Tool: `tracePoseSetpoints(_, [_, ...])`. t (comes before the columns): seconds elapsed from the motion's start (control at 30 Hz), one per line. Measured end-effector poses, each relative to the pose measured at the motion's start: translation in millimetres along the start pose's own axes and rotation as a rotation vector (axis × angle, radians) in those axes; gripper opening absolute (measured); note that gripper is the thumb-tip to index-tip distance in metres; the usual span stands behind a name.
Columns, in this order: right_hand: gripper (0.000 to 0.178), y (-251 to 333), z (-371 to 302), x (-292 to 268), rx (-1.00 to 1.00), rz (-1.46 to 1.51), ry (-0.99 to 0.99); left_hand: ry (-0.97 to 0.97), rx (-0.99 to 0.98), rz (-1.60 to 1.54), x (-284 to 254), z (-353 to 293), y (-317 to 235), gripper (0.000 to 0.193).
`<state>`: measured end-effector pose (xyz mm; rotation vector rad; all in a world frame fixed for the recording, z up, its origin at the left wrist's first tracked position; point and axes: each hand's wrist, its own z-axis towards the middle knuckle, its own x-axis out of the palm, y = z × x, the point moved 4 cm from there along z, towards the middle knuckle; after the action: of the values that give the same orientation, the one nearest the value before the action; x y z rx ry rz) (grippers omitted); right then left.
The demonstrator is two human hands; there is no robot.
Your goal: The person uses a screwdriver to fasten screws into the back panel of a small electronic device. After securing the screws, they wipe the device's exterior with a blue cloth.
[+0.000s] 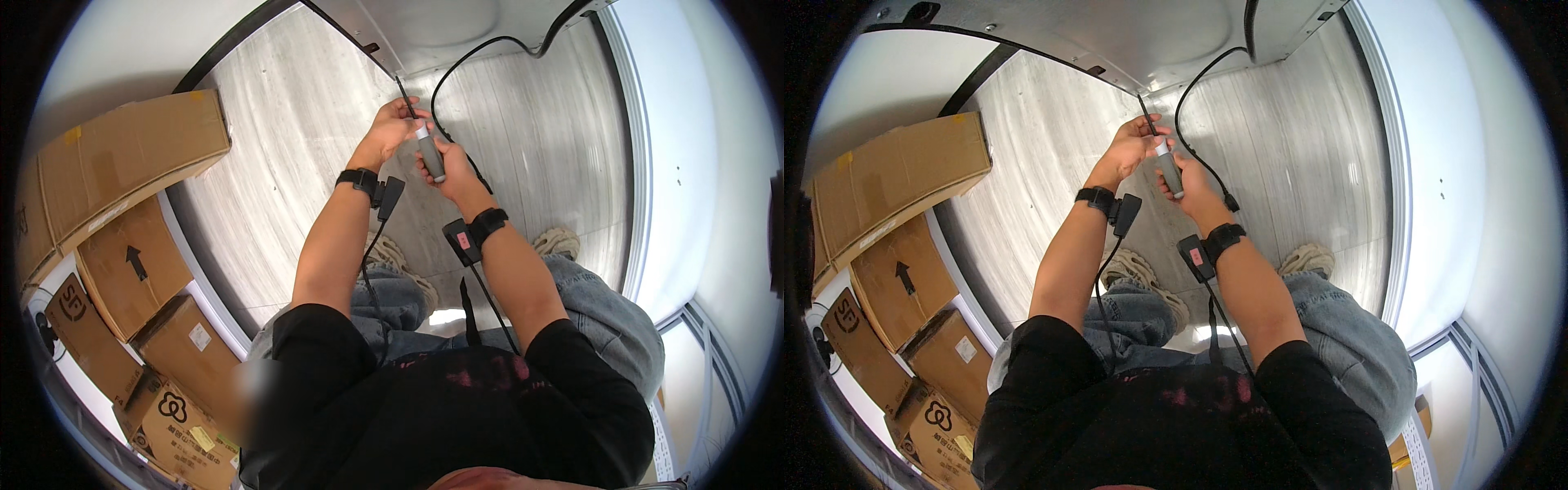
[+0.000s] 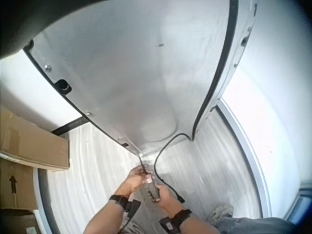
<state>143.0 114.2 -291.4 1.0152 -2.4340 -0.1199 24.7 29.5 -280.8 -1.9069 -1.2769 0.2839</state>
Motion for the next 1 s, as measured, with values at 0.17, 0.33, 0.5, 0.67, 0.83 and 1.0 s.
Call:
tracePoseSetpoints(0.17, [0.039, 6, -15, 7, -0.352, -0.369, -0.337, -0.147, 0.041, 0.212, 2, 1, -3, 0.049])
tracePoseSetpoints(0.33, [0.035, -2, -5, 6, -0.072, 0.035, -0.086, -0.163, 0.134, 0.217, 4, 3, -5, 0.054])
tracePoseSetpoints(0.5, [0.038, -1, 2, -1, 0.097, 0.230, 0.225, 0.011, 0.073, -0.091, 8, -1, -6, 0.063])
tracePoseSetpoints(0.67, [0.028, 15, -23, 11, -0.201, -0.258, -0.072, -0.071, 0.061, 0.087, 5, -6, -8, 0.063])
tracePoseSetpoints(0.83, [0.027, 0, 4, 5, -0.224, -0.234, -0.193, -0.158, 0.039, 0.207, 12, -6, -7, 0.060])
tracePoseSetpoints(1.0, [0.025, 2, -7, 14, -0.020, 0.180, -0.056, 0.047, 0.039, -0.222, 5, -9, 0, 0.056])
